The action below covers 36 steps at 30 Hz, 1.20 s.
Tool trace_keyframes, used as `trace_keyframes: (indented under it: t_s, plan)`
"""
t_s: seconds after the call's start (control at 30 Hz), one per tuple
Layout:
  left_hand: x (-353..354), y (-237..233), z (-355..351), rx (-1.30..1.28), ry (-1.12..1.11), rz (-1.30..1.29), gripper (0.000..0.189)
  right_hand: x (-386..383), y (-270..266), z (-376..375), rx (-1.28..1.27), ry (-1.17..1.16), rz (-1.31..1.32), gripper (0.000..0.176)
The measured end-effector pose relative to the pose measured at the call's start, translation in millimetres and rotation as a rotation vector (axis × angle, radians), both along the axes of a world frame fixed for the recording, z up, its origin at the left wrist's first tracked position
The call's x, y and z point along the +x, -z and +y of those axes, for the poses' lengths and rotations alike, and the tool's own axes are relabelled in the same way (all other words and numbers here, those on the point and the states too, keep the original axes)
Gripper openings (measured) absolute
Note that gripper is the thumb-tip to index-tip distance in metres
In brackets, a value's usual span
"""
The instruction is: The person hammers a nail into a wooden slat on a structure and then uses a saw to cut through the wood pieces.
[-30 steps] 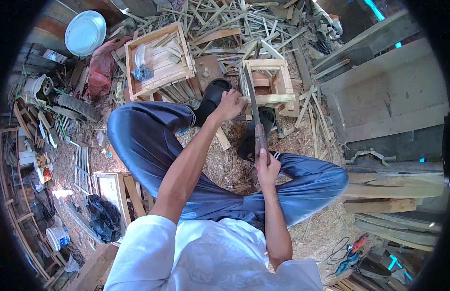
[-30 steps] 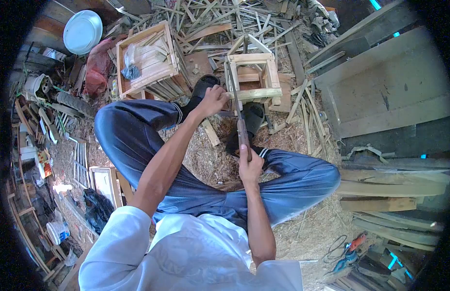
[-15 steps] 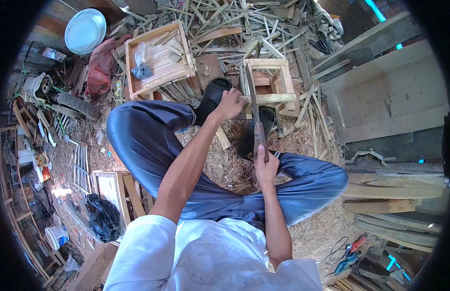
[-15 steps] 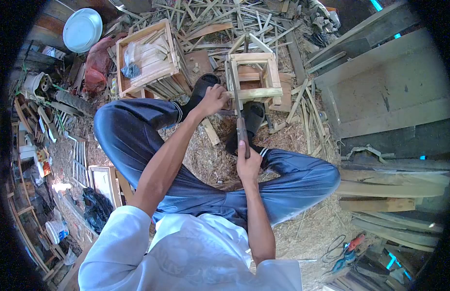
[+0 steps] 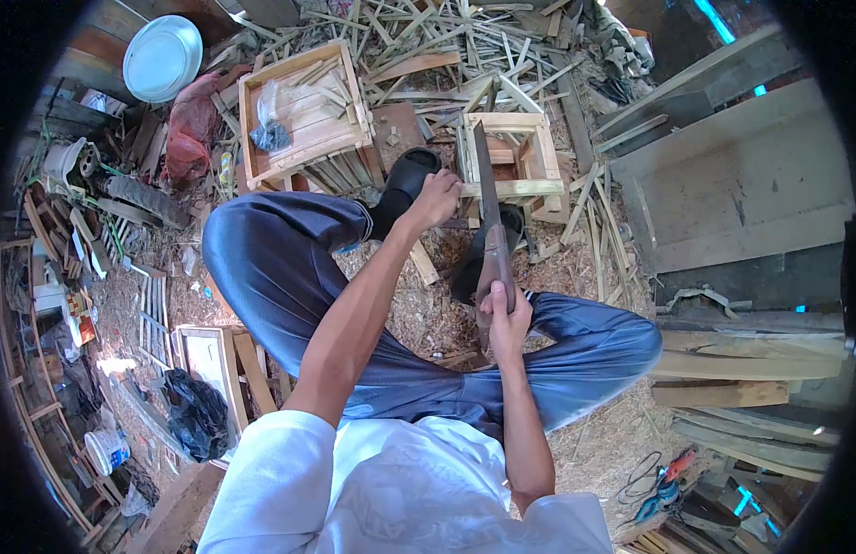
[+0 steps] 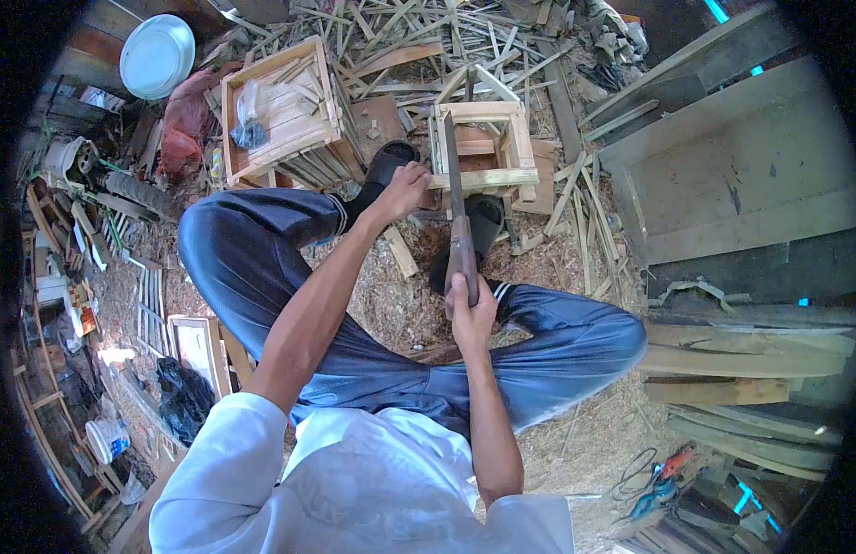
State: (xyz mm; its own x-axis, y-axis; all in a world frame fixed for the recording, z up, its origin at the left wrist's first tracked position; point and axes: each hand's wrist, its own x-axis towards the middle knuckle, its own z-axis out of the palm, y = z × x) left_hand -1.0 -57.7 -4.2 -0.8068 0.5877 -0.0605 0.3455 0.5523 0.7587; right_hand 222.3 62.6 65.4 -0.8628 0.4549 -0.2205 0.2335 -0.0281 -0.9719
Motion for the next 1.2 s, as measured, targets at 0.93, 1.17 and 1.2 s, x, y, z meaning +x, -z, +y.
trace_keyframes:
  t_s: [0.93,1.17,1.2]
  plan:
    - [3.6,-5.1,6.9,0.035,-0.164,-0.026,0.028,-3.2,-12.4,-11.1,0.452,-0.101,-0.133,0.040]
    - [2.1,7.1,8.0,0.059,-0.179,0.032,0.026,-2.0,-0.9,-13.8,0.524,-0.108,-0.116,0.035]
    - [1.9,4.6,7.8,0.065,-0.174,0.018,0.026,-2.2,-1.2,-13.5,0.522,-0.108,-0.116,0.035]
